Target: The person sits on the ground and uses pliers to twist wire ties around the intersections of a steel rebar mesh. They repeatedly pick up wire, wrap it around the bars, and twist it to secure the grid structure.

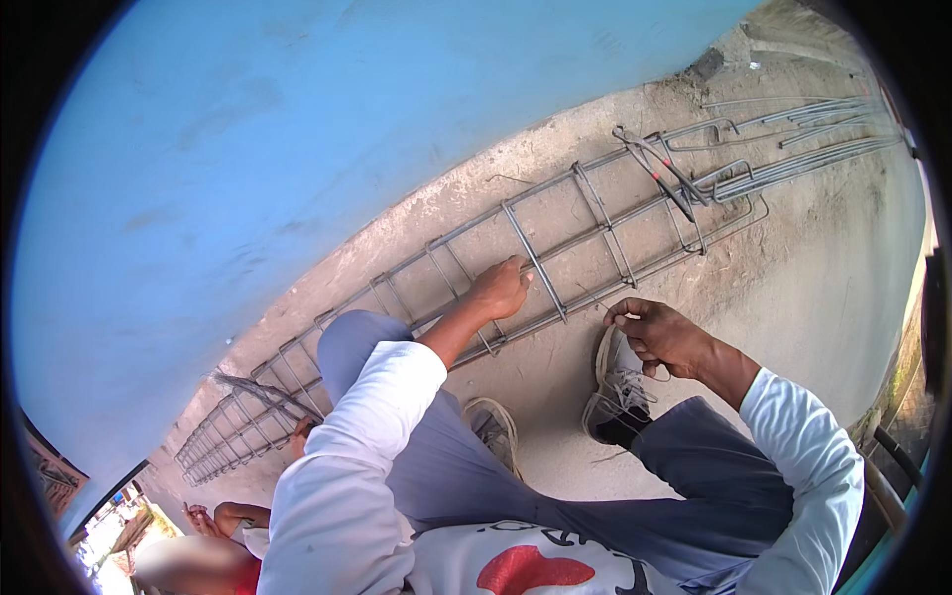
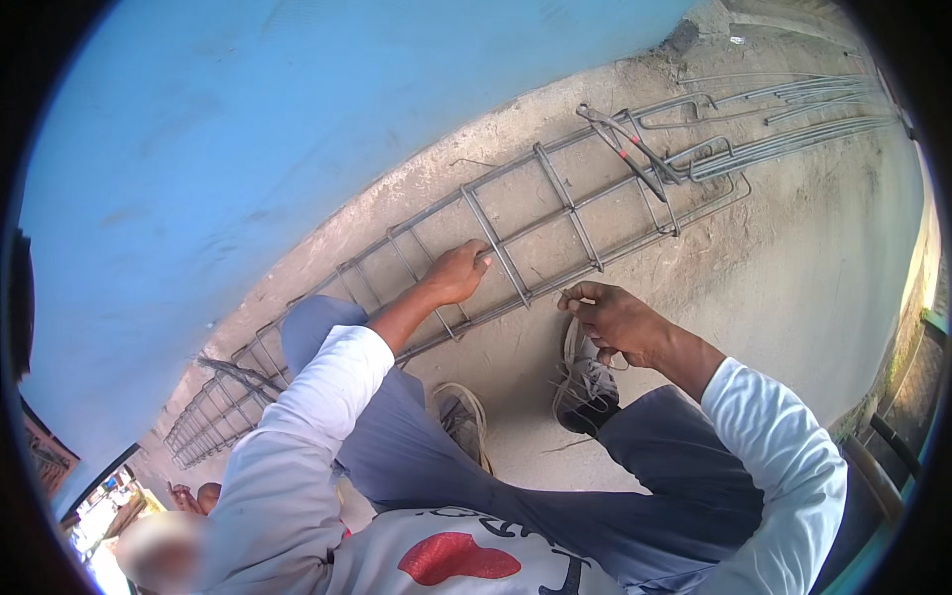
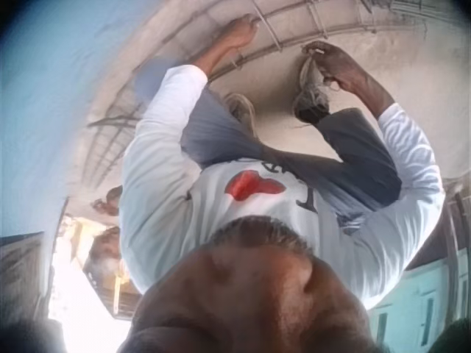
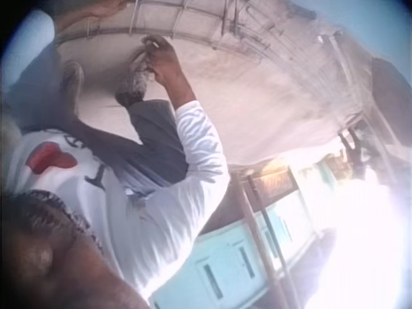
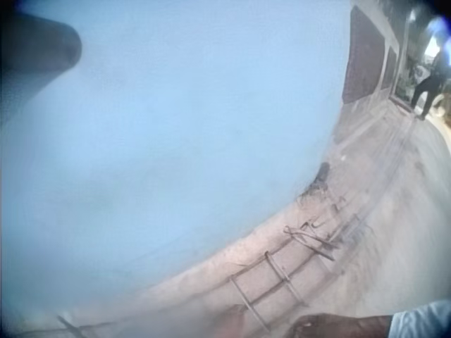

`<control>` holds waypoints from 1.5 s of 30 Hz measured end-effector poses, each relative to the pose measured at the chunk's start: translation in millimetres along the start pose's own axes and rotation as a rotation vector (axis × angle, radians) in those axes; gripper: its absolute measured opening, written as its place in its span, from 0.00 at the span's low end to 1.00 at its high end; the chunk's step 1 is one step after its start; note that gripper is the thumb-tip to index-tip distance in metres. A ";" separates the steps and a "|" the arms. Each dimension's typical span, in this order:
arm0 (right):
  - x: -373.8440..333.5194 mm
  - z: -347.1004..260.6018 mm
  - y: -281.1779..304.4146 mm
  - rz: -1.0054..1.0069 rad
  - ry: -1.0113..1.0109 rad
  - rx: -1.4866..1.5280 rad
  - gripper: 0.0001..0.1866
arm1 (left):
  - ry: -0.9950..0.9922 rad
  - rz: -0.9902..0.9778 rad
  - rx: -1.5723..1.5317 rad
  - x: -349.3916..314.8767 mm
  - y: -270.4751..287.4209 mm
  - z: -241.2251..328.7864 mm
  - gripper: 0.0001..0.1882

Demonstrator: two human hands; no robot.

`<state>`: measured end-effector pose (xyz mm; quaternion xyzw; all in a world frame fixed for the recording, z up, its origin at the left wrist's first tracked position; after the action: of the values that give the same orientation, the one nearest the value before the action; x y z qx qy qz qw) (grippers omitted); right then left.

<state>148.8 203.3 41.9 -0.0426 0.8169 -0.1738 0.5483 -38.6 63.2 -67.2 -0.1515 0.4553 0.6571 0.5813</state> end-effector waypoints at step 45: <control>136.4 -4.3 16.6 0.667 0.357 0.013 0.16 | -0.107 0.247 -0.374 19.5 17.0 -20.0 0.15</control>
<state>92.9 184.4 -82.3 0.2602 0.8674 0.0046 0.4241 -66.0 61.5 -85.0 -0.1648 0.3093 0.8033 0.4816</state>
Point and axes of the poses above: each hand's wrist, its own x-axis towards the middle knuckle, its own y-axis out of the back of the hand, z = x × y, the point moved 10 cm from there along x, towards the middle knuckle, and after that the axes turned 7 degrees about -z, right-handed, at the moved point
